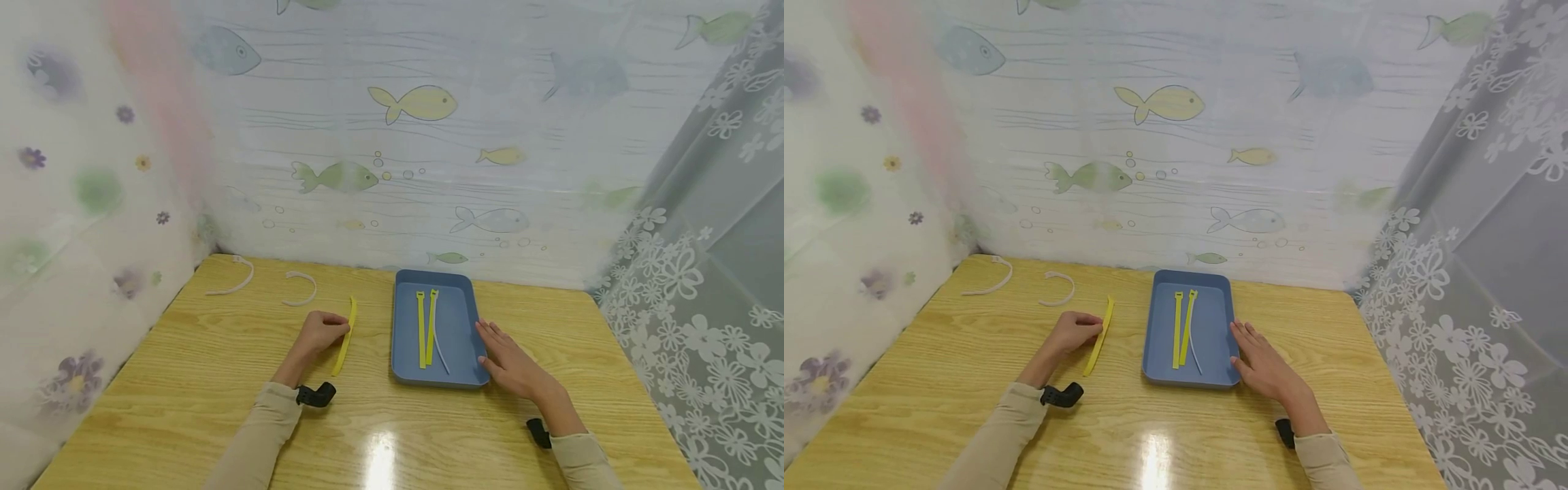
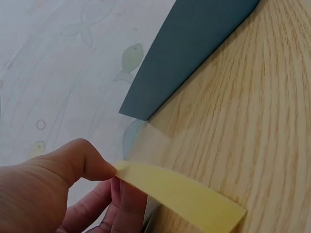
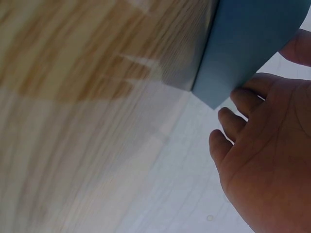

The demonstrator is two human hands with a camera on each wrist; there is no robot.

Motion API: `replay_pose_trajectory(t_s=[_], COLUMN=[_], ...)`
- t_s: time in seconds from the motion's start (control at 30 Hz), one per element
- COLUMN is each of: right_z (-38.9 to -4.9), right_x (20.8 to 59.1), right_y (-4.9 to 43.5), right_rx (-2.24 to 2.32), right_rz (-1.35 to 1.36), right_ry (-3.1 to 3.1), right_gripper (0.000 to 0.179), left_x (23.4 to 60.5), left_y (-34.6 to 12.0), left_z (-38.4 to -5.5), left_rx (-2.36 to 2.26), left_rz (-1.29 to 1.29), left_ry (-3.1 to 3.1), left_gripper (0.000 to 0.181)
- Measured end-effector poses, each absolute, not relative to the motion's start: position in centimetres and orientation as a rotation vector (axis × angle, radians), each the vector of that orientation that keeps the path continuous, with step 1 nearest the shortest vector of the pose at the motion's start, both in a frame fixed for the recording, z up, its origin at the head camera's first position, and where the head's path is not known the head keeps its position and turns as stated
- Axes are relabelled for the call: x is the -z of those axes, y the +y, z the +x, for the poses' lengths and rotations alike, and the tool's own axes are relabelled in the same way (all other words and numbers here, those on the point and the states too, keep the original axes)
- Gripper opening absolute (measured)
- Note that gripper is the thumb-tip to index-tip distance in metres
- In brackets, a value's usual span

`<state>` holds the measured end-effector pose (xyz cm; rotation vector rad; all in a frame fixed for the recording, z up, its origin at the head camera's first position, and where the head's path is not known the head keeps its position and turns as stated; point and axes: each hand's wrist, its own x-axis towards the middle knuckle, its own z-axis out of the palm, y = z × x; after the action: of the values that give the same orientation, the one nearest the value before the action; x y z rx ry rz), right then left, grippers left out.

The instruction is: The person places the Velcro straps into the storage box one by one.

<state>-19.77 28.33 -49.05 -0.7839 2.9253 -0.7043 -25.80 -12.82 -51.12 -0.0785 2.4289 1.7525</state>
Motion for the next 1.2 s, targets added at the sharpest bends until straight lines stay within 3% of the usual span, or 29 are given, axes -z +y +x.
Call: replay_pose_trajectory(t_s=[1.2], right_z=[-19.8], right_x=[49.3], right_y=[28.3], right_rx=[0.716], right_rz=[-0.796], right_ry=[2.925], right_gripper=[0.062], left_x=[48.6], left_y=[-11.9], left_z=[-25.3], left_rx=[-1.988], left_rz=[0.091], left_ry=[2.085], left_gripper=[0.030])
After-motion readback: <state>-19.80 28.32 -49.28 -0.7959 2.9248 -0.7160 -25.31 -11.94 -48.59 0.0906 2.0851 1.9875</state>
